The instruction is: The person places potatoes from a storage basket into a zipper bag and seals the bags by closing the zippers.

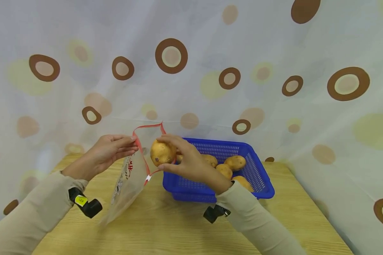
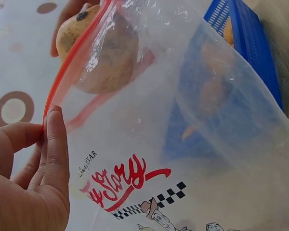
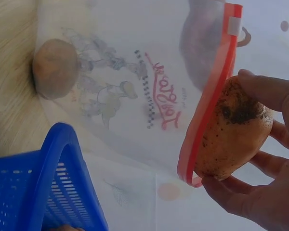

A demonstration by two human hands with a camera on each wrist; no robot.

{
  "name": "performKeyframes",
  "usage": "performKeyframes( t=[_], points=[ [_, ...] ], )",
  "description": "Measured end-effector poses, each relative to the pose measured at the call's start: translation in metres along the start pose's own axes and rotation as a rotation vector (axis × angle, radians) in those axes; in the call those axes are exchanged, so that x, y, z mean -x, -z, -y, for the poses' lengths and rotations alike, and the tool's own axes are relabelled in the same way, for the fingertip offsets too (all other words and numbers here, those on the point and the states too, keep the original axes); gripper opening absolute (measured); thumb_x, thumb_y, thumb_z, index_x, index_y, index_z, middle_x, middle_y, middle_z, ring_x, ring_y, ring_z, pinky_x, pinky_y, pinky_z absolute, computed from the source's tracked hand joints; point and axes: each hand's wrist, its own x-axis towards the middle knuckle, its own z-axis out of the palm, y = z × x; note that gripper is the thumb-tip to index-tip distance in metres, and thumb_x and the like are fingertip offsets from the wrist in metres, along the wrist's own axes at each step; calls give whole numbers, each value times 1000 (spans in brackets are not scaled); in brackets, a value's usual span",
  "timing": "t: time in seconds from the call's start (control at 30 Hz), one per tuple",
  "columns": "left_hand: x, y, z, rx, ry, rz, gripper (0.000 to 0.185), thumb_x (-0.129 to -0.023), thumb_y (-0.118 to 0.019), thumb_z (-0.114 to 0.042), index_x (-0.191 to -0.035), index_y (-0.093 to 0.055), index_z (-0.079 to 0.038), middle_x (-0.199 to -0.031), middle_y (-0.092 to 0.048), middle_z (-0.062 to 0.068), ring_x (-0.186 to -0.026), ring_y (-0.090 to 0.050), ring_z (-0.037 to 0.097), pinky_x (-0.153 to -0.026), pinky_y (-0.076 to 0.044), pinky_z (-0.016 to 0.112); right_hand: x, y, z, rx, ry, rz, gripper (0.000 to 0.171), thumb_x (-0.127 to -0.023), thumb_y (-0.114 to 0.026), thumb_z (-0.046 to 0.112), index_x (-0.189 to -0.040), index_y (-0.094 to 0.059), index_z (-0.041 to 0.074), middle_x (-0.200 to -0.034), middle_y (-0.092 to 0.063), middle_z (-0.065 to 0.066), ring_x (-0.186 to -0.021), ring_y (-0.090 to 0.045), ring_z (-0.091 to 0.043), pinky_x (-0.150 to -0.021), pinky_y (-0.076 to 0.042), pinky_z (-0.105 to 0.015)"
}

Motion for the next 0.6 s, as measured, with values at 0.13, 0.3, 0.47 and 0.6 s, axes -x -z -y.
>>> performKeyframes(
  t=[0.13,0.3,0.47,0.6],
  points=[
    [0,-1,-1,19,4,-4,11,-97,-58,-12,-101,-63,-3,-88,-69,3,-85,-68,9,-82,-57,20,-3,1,-1,37,19,-18,65,-78,-82,16,-136,-51,13,-141,-47,-7,-122,-52,-24,-95,-54,-36],
    [1,-3,-1,26,13,-14,11,-98,-56,-12,-97,-66,-7,-87,-69,3,-83,-68,9,-81,-58,19,-5,0,-1,134,48,-28,66,-78,-82,22,-136,-51,15,-143,-47,-7,-127,-48,-22,-99,-49,-40],
    [-2,-3,1,46,13,-12,14,-98,-55,-11,-93,-68,-9,-86,-70,3,-82,-69,9,-80,-58,19,-5,-3,-1,143,35,-23,66,-79,-81,25,-137,-50,17,-143,-46,-4,-126,-48,-20,-98,-50,-39],
    [-2,-2,1,65,14,-17,16,-98,-56,-10,-89,-70,-10,-84,-70,2,-80,-69,9,-78,-58,19,-5,-4,-1,188,47,-24,66,-80,-81,27,-137,-51,17,-144,-46,-5,-129,-45,-23,-103,-46,-42]
  ],
)
